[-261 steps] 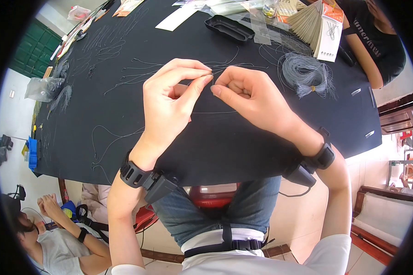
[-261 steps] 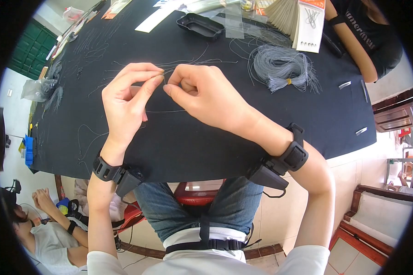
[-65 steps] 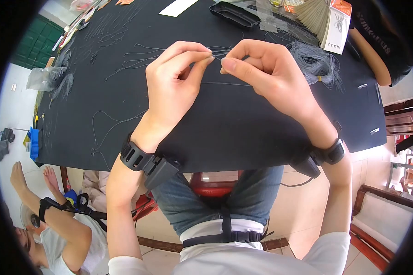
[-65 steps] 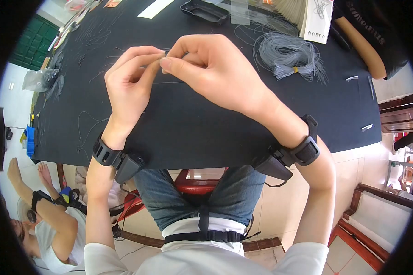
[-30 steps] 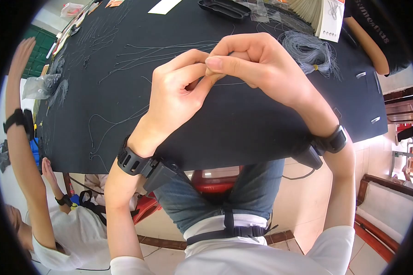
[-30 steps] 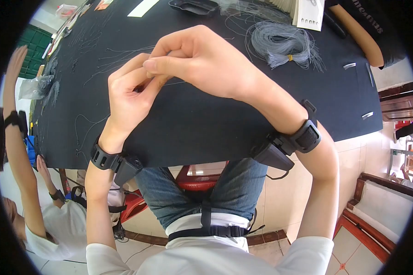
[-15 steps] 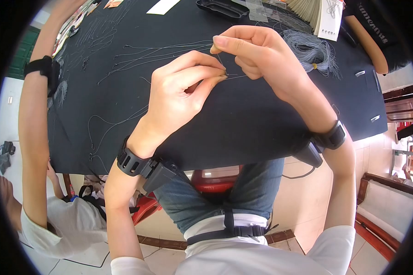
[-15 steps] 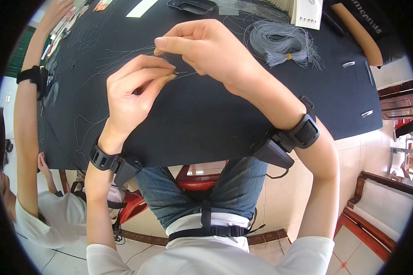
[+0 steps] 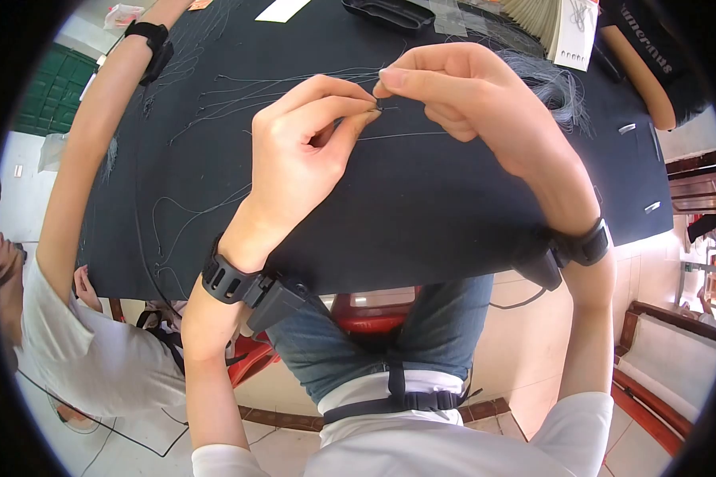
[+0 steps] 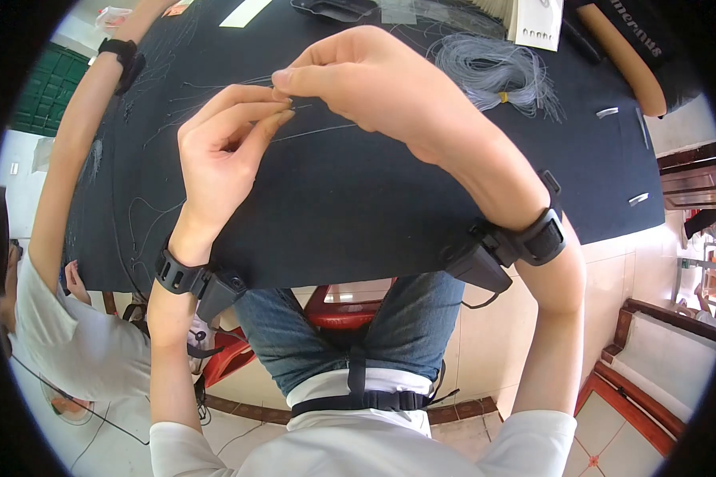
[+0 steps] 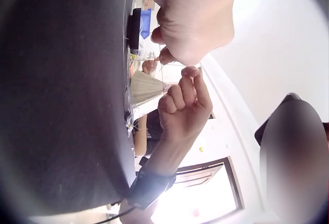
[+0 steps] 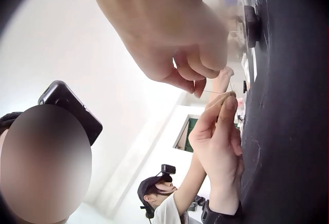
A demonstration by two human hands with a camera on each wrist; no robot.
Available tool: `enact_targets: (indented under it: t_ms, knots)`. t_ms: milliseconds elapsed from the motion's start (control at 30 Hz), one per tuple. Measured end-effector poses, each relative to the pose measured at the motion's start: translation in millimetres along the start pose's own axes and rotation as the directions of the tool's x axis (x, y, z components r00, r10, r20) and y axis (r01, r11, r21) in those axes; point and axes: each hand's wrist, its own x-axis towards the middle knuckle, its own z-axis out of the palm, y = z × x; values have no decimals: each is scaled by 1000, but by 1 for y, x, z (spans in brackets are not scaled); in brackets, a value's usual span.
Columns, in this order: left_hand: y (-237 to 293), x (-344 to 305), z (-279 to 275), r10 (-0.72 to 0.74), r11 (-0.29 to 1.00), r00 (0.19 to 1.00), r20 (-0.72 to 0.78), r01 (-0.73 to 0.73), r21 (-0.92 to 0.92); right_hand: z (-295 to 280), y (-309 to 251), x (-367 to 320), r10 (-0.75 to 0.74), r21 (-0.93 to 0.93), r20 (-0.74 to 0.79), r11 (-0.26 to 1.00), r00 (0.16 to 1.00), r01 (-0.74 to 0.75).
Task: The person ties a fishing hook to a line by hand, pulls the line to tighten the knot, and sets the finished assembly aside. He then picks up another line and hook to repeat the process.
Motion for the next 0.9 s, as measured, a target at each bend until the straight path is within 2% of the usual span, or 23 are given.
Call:
enact_targets:
  t_ms: [333, 533, 667, 767, 900]
  knots:
    - [-2, 0, -2, -48, 999, 999, -2, 48, -7, 6, 0, 0, -63, 106, 30, 993, 998, 59]
    - [1, 0, -4, -145, 987, 989, 1, 145, -76, -1, 1, 0, -57, 54, 106, 997, 993, 52]
    - [3, 0, -4, -169, 980, 986, 0, 168, -104, 2, 0, -1, -107, 15, 117, 994, 987, 106]
    - [2, -1, -3, -162, 982, 987, -8, 161, -99, 5, 3, -1, -167, -30, 150, 984, 975, 173]
    - [0, -1, -2, -17, 1000, 998, 52, 18, -17, 7, 6, 0, -191, -54, 142, 978, 971, 200]
